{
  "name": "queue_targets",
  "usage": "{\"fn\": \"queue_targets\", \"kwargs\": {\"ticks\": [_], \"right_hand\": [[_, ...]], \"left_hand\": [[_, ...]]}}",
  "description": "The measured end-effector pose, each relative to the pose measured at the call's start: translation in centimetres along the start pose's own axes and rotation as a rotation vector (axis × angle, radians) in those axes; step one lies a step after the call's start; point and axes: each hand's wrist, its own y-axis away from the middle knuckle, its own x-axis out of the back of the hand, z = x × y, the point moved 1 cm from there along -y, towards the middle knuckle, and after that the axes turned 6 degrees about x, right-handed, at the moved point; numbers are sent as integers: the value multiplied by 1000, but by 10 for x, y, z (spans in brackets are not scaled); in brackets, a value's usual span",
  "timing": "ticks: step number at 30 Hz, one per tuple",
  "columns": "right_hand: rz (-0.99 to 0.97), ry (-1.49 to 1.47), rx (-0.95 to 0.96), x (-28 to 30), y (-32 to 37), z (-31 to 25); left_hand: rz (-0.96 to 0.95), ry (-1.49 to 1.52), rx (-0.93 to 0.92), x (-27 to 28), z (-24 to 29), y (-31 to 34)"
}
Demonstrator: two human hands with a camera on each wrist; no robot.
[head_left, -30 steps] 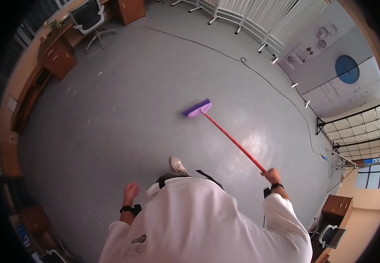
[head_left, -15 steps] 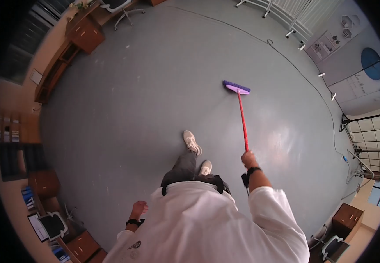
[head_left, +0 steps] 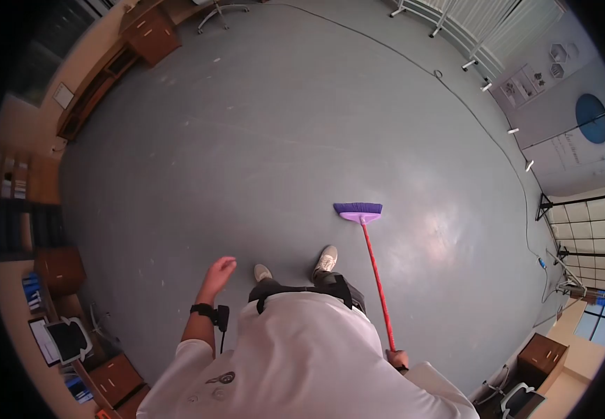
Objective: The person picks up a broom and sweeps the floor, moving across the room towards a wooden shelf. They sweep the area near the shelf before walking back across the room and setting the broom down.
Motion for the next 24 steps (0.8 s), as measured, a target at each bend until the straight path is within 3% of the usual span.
{"fn": "queue_targets", "kwargs": {"ticks": [3, 4, 6, 8, 10, 14, 15, 16, 17, 18, 21, 22, 23, 24], "right_hand": [[214, 96, 16, 25, -17, 4], [171, 83, 37, 42, -30, 3], [156, 45, 98, 63, -78, -14], [209, -46, 164, 52, -111, -45], [237, -181, 224, 73, -106, -131], [48, -437, 378, 51, -143, -324], [37, -264, 584, 44, -149, -371], [-5, -187, 590, 45, -123, -423], [72, 43, 714, 23, -144, -458], [9, -13, 450, 21, -99, -505], [-85, -70, 350, -9, -15, -559], [-18, -17, 492, -22, 7, -556], [261, 749, 1066, -92, -71, -549], [207, 926, 1164, -85, -25, -539]], "left_hand": [[-21, -33, -116, 2, 10, 1], [-11, -20, -125, 4, 7, 7], [22, -31, -23, 23, -15, 23], [35, 158, 76, 41, -80, 40], [62, 360, 391, 62, -142, 73], [266, 768, 632, 94, -239, 144], [276, 777, 636, 99, -257, 155], [293, 754, 697, 104, -272, 167], [310, 725, 761, 111, -279, 180], [301, 675, 773, 116, -279, 191], [223, 548, 704, 128, -273, 202], [223, 549, 670, 131, -272, 200], [210, 540, 668, 137, -273, 195], [199, 565, 642, 137, -277, 186]]}}
